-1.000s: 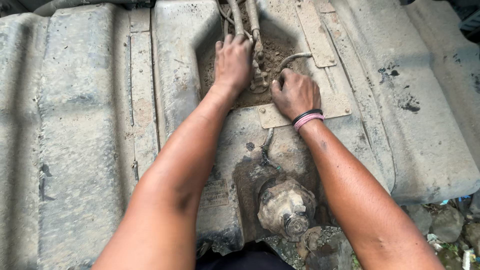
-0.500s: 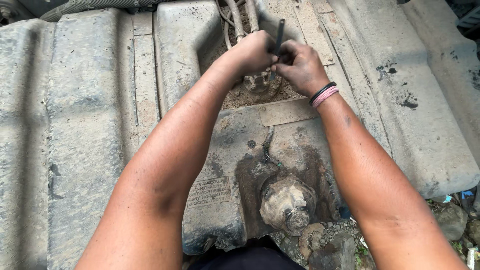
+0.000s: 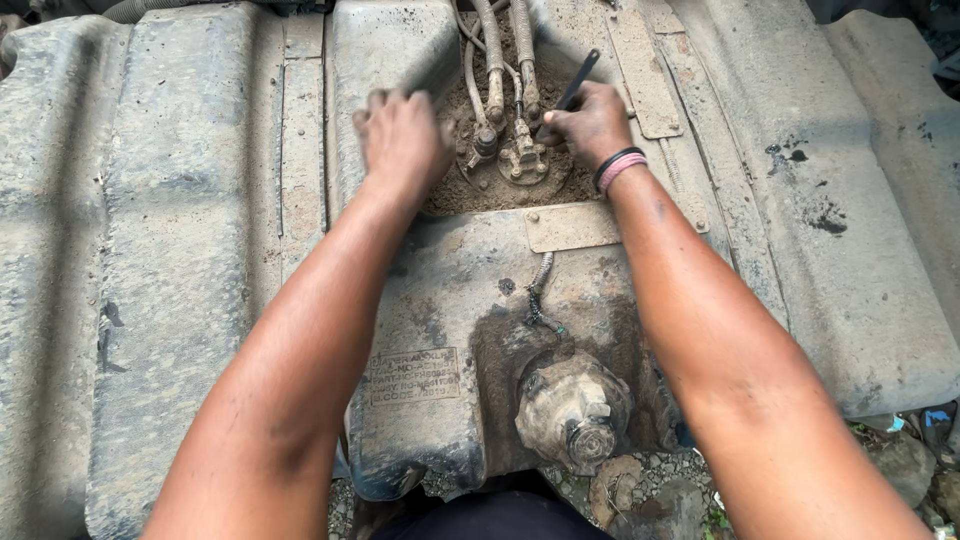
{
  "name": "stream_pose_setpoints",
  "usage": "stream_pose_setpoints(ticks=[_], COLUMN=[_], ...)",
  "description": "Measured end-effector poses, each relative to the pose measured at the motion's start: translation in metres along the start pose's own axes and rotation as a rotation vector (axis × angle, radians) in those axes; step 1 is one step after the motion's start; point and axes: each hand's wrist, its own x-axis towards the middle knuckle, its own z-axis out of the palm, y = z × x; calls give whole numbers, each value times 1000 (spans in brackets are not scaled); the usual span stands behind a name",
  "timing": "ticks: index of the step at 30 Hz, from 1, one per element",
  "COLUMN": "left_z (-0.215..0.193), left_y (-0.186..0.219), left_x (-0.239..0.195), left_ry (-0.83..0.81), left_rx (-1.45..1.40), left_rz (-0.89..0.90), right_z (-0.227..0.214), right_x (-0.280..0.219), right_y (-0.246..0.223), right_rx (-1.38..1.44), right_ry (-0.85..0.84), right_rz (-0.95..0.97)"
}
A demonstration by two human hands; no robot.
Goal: The person uses a small metal tool to scrape and remove dirt and debris from the underside of a vehicle, focusing on the area around hoses and a cylindrical component. The hands repeatedly scrape and clear the accumulated grime from the surface.
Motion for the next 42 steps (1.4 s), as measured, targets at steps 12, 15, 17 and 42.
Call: stream_pose_setpoints(ticks=[12, 15, 17, 42], left_z=[4, 12, 14, 18], left_y=[-9, -13, -13, -18], left_x=[-19, -17, -19, -20], left_ry=[-21, 135, 141, 100], left_rx=[123, 141, 138, 127], left_rz=[-17, 23, 17, 13], right_z=[6, 7, 11, 6], right_x=[15, 18, 19, 9], right_y=[17, 32, 39, 40], right_rx=[-561, -571, -565, -732], right_ry=[-15, 61, 106, 61], right_rz=[-300, -584, -625, -657])
